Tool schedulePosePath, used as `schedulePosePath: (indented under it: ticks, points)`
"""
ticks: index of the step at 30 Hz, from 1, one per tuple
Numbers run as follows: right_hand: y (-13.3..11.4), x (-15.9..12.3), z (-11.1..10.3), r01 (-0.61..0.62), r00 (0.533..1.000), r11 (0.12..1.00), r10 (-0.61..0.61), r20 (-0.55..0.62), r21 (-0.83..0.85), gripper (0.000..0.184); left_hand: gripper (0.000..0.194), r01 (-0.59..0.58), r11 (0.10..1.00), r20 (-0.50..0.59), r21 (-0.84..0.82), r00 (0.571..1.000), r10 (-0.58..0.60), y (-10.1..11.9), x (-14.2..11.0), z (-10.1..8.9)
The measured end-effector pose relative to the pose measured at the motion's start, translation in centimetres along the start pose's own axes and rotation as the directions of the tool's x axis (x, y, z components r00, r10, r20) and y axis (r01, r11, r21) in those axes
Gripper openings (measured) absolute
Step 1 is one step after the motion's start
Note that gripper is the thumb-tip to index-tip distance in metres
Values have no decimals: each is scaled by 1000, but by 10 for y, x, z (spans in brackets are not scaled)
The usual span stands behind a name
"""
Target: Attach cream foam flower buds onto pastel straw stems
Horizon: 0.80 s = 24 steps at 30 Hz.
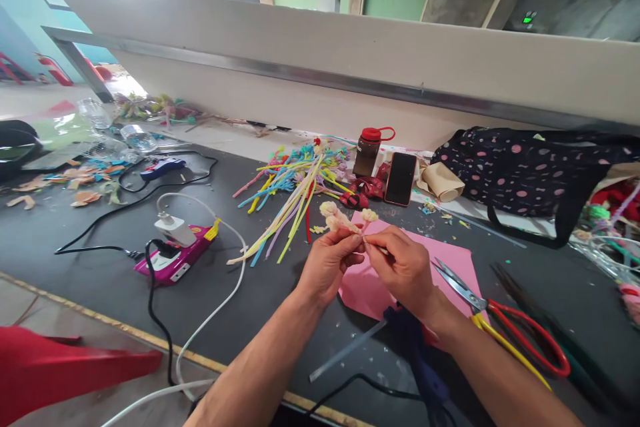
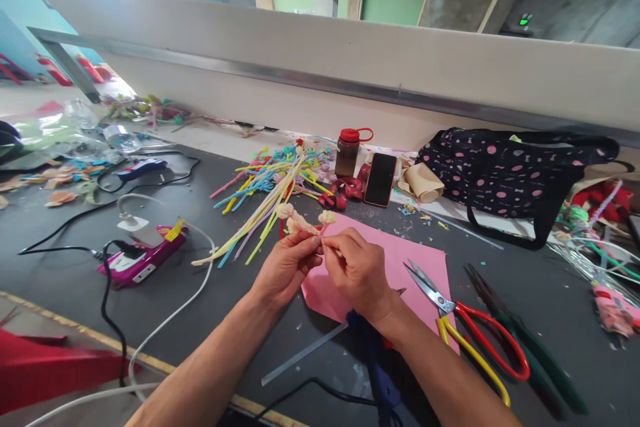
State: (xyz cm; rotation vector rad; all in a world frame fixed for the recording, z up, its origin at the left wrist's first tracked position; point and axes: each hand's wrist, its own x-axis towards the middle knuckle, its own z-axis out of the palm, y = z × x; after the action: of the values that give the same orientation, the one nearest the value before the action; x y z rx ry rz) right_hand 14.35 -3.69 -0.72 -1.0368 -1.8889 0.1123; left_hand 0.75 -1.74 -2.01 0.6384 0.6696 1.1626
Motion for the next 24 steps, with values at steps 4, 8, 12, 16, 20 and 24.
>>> schedulePosePath:
  ticks: [4,8,12,16,20,24]
  points:
    - [-8,4,-4,-90,996,987,92,-4,134,11,15,4,997,55,72,998,-8,3,-3,1]
    - [-7,4,-3,-128,992,982,130,-4,141,12,23,2,981,57,194,998,-13,3,-4,2]
    - [-4,4,-3,-136,990,982,138,-2,129,12,27,-75,951,70,299,996,56,2,-4,3]
    - [-2,5,-6,-172,985,980,172,1,100,11,26,-154,916,65,370,988,139,1,-4,3]
    - [-2,5,-7,-192,981,978,193,-7,78,10,24,-156,928,63,339,988,143,1,-4,4]
    - [-3,6,-7,-170,985,984,172,-25,49,10,23,-120,931,25,345,993,118,2,-4,2]
